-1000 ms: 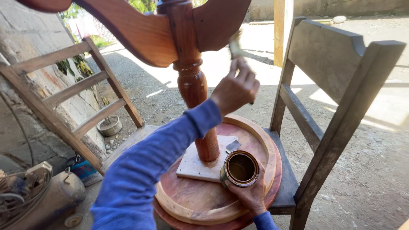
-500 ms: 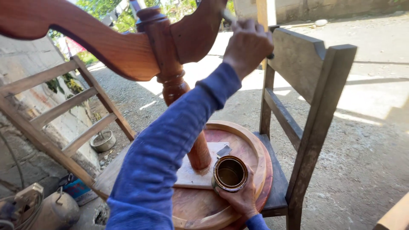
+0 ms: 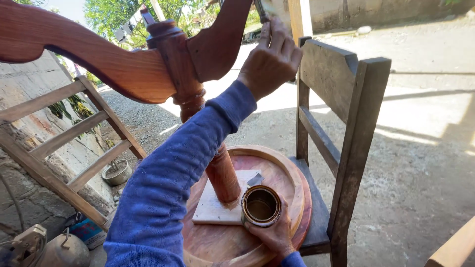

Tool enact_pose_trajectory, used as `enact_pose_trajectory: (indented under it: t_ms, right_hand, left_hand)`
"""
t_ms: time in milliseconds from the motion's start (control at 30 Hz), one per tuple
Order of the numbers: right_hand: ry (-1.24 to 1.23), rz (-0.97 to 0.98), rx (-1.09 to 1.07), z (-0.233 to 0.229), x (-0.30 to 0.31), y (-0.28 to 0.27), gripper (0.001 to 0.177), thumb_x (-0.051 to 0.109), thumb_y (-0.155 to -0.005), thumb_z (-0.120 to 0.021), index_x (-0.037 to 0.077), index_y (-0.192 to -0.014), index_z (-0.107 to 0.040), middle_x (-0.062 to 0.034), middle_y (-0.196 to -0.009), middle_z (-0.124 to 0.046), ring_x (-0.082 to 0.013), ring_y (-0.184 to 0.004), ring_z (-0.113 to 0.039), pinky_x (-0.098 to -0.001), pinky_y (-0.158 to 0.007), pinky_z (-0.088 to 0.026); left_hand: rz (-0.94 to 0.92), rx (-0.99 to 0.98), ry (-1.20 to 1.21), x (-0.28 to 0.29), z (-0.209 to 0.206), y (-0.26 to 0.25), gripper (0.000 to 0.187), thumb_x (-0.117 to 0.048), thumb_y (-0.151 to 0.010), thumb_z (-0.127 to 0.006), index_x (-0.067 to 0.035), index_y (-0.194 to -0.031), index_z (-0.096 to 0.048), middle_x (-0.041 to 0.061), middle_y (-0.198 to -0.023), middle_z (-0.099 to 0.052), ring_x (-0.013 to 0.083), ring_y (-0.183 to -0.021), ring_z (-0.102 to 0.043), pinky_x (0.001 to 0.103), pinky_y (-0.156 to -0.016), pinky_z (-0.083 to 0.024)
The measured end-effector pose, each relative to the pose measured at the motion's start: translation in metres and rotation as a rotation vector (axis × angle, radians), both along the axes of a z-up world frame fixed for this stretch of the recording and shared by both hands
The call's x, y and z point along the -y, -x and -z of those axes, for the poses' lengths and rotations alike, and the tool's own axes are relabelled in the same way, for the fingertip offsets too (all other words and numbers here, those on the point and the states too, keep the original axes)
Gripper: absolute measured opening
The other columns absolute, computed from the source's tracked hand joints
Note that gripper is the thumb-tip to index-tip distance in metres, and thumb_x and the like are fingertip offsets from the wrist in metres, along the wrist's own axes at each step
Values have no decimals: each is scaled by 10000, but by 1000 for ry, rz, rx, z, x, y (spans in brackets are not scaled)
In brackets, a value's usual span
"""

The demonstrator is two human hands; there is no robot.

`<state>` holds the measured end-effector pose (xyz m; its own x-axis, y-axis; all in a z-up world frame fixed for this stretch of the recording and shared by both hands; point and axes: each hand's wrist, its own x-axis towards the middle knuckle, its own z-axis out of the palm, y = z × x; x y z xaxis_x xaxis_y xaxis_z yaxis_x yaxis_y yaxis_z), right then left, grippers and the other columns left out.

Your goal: Staining a wooden table leg and its base using a paintbrush and wood stain.

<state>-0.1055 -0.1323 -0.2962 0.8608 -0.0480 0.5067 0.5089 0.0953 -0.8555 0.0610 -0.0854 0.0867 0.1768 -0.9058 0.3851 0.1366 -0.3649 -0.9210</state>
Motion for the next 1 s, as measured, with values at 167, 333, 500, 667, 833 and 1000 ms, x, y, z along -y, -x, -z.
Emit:
enact_pose_trajectory:
  t_ms: [167,333,500,667,833,1000]
  right_hand:
    - [7,31,11,2,-1,7,1146,256,-489,-982,50,-1427,-356,-134,-1313,-627,-244,-1228,-632,-393,-1048,-515]
    - [-2,18,14,2,-2,6,1154,239,-491,-990,54,-1433,-351,-149,-1343,-601,-263,-1263,-605,-405,-1062,-496]
    - [-13,6,5,0,-5,2,1172,233,-490,-988,58,-1443,-330,-144,-1349,-607,-260,-1270,-605,-406,-1065,-496]
    - [-22,7,20,4,-3,3,1176,230,-486,-994,58,-1441,-329,-146,-1344,-613,-262,-1269,-611,-407,-1063,-502]
    - [5,-9,-71,2,-1,3,1192,243,-470,-992,72,-1443,-325,-129,-1330,-629,-251,-1254,-627,-396,-1046,-517]
    - [42,13,-48,-1,-1,6,1182,265,-469,-995,66,-1431,-337,-132,-1326,-628,-256,-1248,-627,-399,-1041,-518]
  left_hand:
    - [-12,49,17,-15,13,-3,139,-132,-928,-737,-5,-984,-745,269,-1080,-749,457,-1106,-693,548,-914,-596]
    - [-391,-113,306,20,67,-33,154,-88,-889,-761,-11,-1017,-723,294,-1037,-746,438,-904,-746,465,-666,-631]
    - [14,-179,244,80,6,2,161,-167,-939,-732,-9,-958,-719,228,-954,-760,368,-918,-751,499,-797,-647]
    - [35,43,171,42,-5,-45,195,-139,-857,-774,-14,-998,-724,227,-1002,-753,426,-970,-736,488,-781,-646]
    - [-61,90,155,13,-9,-18,192,-182,-898,-752,-16,-991,-727,263,-997,-761,408,-1002,-727,480,-790,-644]
    - [-40,-60,254,66,-22,-34,159,-189,-888,-740,-32,-910,-721,210,-892,-762,369,-845,-752,441,-657,-660]
